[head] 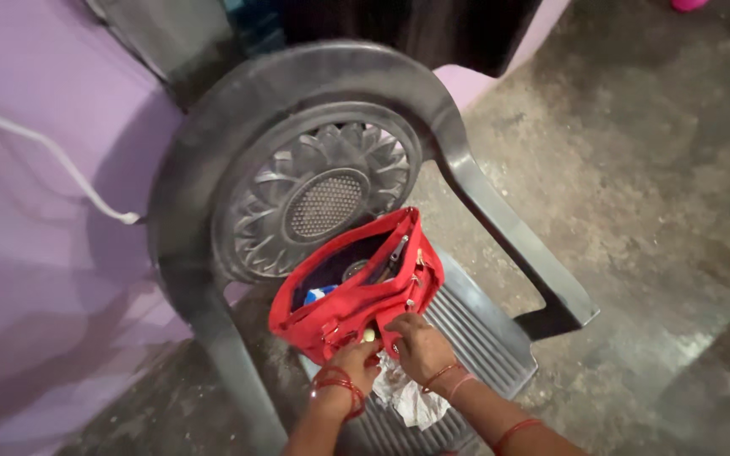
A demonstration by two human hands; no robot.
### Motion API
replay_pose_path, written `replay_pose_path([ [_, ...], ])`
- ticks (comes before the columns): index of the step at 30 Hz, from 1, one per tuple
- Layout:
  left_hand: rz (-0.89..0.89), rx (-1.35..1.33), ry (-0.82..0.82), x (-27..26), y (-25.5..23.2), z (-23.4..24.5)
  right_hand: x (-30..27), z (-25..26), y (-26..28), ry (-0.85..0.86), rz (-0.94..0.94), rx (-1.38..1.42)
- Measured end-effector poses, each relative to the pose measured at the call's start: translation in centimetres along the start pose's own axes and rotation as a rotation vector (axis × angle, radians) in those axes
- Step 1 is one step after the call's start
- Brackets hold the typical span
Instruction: The person opens a vanity drawer, retrieves a wrapped item, and places it into a red handbag on a chair. They then open a vanity cabinet, retrieve a small container, and place it into the same handbag. The person continues to arrange items inside the bag.
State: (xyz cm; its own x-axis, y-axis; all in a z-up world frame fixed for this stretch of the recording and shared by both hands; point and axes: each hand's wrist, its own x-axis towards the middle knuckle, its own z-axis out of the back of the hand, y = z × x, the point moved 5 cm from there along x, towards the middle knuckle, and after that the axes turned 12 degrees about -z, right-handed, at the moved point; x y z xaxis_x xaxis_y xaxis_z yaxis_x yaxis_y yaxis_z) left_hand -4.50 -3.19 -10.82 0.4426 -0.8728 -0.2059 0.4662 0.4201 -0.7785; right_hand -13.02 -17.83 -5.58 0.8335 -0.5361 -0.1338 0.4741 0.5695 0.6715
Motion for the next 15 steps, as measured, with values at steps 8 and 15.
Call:
replay_pose_path([
  [8,0.032,0.02,-0.328,-8.2,-5.7,8.1,0.6,3.8,5.7,0.051,0.083,0.086],
  [15,-0.244,0.02,-0.678,-17.3,-13.9,17.1,-3.7,7.9,20.3,0.238,0.386,0.228],
])
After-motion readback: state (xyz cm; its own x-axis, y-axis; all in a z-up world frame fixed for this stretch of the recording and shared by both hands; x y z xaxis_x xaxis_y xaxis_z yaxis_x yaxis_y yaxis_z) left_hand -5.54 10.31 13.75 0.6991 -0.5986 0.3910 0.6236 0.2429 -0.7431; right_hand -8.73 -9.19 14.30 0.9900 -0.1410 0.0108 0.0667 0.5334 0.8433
